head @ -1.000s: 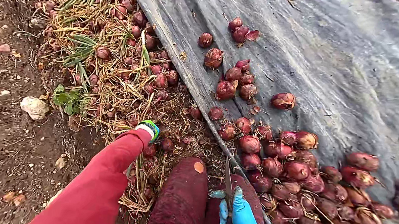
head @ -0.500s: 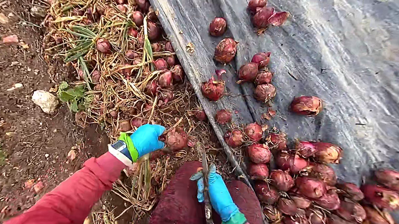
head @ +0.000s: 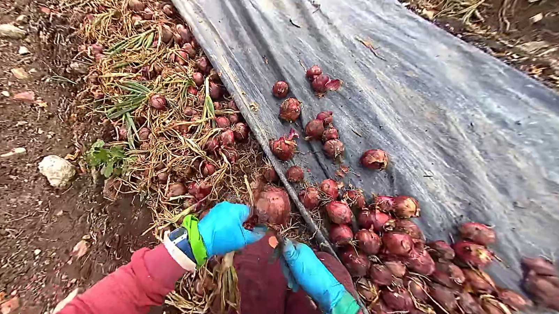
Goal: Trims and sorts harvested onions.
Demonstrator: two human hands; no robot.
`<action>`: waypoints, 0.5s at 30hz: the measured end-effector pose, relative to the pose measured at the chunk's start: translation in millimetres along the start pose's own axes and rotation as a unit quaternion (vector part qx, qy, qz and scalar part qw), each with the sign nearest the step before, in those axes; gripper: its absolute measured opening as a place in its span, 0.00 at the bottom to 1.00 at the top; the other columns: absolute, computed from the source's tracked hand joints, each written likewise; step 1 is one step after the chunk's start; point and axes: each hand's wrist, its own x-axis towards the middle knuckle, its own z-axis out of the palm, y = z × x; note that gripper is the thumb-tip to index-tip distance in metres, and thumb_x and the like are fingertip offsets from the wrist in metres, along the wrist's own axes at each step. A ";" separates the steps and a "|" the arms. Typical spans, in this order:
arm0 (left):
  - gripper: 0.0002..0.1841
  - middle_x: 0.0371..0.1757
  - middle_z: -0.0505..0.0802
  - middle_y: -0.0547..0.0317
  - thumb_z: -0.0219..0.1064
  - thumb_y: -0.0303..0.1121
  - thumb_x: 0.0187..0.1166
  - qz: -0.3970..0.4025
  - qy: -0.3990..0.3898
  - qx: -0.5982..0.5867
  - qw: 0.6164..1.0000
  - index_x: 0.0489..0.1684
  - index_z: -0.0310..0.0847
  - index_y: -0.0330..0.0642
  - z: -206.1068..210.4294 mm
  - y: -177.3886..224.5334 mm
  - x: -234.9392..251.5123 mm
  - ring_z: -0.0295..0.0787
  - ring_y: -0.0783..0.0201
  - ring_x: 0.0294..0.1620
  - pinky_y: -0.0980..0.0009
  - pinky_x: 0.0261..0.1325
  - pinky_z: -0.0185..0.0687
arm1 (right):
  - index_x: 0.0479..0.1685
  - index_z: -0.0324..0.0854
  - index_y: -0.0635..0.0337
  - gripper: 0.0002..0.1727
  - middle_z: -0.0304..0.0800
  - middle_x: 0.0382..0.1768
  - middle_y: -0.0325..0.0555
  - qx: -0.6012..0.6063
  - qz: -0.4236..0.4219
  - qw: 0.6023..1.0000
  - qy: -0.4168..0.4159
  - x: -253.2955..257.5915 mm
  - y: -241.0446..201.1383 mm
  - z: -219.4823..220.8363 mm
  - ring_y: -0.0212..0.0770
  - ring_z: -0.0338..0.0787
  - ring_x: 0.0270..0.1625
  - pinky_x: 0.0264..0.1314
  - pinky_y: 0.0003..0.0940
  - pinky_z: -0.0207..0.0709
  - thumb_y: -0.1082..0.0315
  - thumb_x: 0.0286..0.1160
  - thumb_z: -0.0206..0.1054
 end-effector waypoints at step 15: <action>0.42 0.58 0.92 0.38 0.48 0.71 0.85 -0.455 0.271 -0.482 0.698 0.61 0.87 0.37 60.9 -161.2 285.6 0.91 0.43 0.57 0.40 0.58 0.87 | 0.47 0.88 0.62 0.49 0.81 0.14 0.46 0.172 0.088 0.965 0.177 32.4 49.1 -36.5 0.43 0.81 0.12 0.15 0.42 0.82 0.32 0.88 0.26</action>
